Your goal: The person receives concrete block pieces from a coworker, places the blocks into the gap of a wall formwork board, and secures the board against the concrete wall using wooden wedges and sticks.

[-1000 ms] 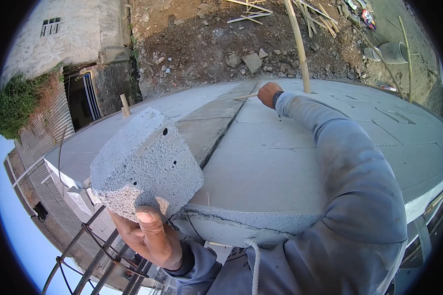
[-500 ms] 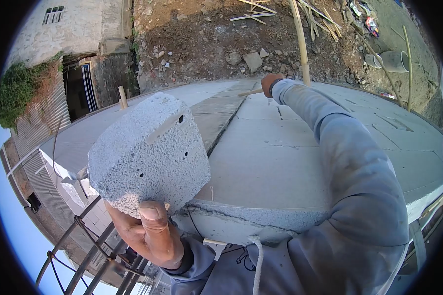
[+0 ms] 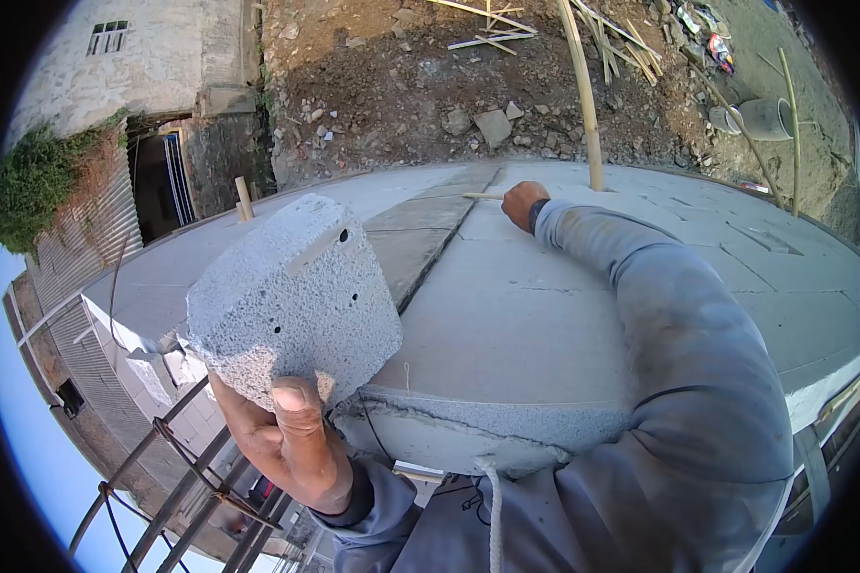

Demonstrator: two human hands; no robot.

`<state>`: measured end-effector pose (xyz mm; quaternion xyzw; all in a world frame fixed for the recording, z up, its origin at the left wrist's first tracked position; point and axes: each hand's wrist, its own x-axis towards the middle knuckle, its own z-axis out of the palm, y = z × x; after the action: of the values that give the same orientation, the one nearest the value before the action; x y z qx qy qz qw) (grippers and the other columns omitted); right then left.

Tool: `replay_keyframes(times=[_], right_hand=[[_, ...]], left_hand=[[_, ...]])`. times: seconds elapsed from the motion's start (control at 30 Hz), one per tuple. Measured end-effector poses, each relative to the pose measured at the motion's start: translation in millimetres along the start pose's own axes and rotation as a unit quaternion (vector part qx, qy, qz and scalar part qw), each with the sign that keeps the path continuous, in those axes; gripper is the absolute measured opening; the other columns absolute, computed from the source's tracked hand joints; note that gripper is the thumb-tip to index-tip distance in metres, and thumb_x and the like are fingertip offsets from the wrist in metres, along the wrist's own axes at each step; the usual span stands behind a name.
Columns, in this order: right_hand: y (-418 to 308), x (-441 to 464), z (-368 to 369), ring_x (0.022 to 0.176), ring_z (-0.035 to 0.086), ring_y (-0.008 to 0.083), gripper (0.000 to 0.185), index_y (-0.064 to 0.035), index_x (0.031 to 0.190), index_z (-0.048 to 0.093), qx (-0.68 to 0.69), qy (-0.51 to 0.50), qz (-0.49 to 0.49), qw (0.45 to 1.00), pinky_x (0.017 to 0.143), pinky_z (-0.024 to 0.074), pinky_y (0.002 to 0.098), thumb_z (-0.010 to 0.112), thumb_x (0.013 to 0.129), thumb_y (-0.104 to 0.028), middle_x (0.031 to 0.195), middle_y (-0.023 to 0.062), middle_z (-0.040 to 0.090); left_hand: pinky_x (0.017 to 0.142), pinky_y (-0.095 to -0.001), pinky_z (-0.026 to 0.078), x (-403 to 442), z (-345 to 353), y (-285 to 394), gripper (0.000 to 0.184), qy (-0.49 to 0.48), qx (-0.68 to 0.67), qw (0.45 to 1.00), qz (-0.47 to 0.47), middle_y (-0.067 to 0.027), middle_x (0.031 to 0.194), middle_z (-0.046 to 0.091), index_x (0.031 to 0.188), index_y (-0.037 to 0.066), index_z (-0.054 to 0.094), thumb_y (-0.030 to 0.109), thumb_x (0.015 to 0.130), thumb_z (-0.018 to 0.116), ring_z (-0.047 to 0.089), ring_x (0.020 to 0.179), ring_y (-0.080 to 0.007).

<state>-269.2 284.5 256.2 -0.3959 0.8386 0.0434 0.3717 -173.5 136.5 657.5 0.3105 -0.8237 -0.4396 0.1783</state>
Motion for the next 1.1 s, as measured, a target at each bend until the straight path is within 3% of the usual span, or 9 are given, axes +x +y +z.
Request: replay_keyframes(times=[0.13,0.27,0.47,0.57,0.77,0.87,0.93,1.03,1.1], right_hand=[[4,11,-3,0.087,0.067,0.0273,0.021,-0.0087,0.093,0.07,0.098,-0.002,0.065,0.993,0.073,0.0532,0.0391,0.054,0.082,-0.015,0.091,0.0104,0.069],[22,29,-29,0.093,0.065,0.0291,0.026,-0.0076,0.095,0.07,0.115,-0.094,0.053,0.987,0.077,0.0515,0.0396,0.057,0.076,-0.019,0.098,0.0154,0.068],[33,42,-11,0.094,0.065,0.0284,0.026,-0.0076,0.096,0.07,0.084,-0.12,0.045,0.988,0.077,0.0518,0.039,0.058,0.075,-0.017,0.098,0.0146,0.068],[28,23,-31,0.093,0.066,0.0275,0.025,-0.0084,0.095,0.07,0.074,-0.103,0.062,0.99,0.076,0.0524,0.0384,0.058,0.075,-0.016,0.098,0.0135,0.068],[15,14,-25,0.089,0.067,0.0253,0.022,-0.0104,0.096,0.07,0.013,-0.048,0.043,0.998,0.071,0.0538,0.037,0.055,0.081,-0.016,0.095,0.0099,0.069],[11,13,-13,0.089,0.067,0.0239,0.022,-0.0112,0.099,0.07,-0.014,-0.052,0.01,0.998,0.07,0.0539,0.0361,0.054,0.085,-0.018,0.095,0.0077,0.069],[7,9,2,0.091,0.066,0.0223,0.023,-0.0124,0.1,0.069,-0.084,-0.061,-0.018,0.994,0.07,0.0538,0.036,0.053,0.087,-0.02,0.1,0.0051,0.068],[9,20,27,0.093,0.065,0.0222,0.023,-0.0133,0.101,0.069,-0.064,-0.133,0.025,0.989,0.07,0.0536,0.0368,0.052,0.087,-0.02,0.104,0.0041,0.067],[9,15,34,0.09,0.066,0.0237,0.024,-0.013,0.103,0.069,0.041,-0.068,0.083,0.993,0.073,0.0532,0.0372,0.053,0.086,-0.021,0.098,0.0068,0.068]], left_hand=[[0.098,-0.0368,0.035,1,-2,0,0.066,-0.032,-0.004,0.999,0.016,-0.0203,0.122,0.05,0.134,-0.008,0.033,0.034,0.089,0.057,0.05,0.112,-0.0265],[0.096,-0.0363,0.036,1,-4,-2,0.066,-0.029,0.002,0.999,0.014,-0.0196,0.121,0.051,0.133,-0.008,0.033,0.035,0.089,0.057,0.051,0.11,-0.0257],[0.096,-0.0372,0.037,0,-2,-3,0.069,-0.013,0.016,1.0,0.016,-0.0208,0.121,0.05,0.134,-0.007,0.032,0.037,0.088,0.058,0.051,0.111,-0.0273],[0.098,-0.0413,0.034,-1,-4,0,0.082,0.014,0.027,0.999,-0.025,-0.0235,0.124,0.048,0.136,-0.008,0.031,0.041,0.079,0.067,0.048,0.114,-0.0307],[0.097,-0.0406,0.035,0,-3,-2,0.081,0.006,0.004,1.0,-0.006,-0.0232,0.124,0.048,0.136,-0.008,0.031,0.037,0.079,0.068,0.049,0.114,-0.0306],[0.098,-0.0411,0.036,-1,-5,-3,0.074,-0.017,0.045,0.999,0.011,-0.0244,0.123,0.047,0.135,-0.008,0.031,0.04,0.086,0.059,0.049,0.114,-0.0324],[0.098,-0.0399,0.035,-2,-3,1,0.074,-0.007,0.001,1.0,-0.01,-0.0226,0.123,0.048,0.135,-0.008,0.032,0.034,0.082,0.063,0.049,0.114,-0.0305],[0.098,-0.0398,0.034,0,1,-1,0.077,0.01,-0.007,1.0,-0.008,-0.0216,0.123,0.049,0.135,-0.007,0.032,0.032,0.078,0.066,0.049,0.113,-0.03],[0.098,-0.0405,0.033,-4,-7,-1,0.079,0.017,0.016,0.999,-0.025,-0.0217,0.122,0.049,0.135,-0.007,0.033,0.035,0.077,0.067,0.049,0.112,-0.0306]])
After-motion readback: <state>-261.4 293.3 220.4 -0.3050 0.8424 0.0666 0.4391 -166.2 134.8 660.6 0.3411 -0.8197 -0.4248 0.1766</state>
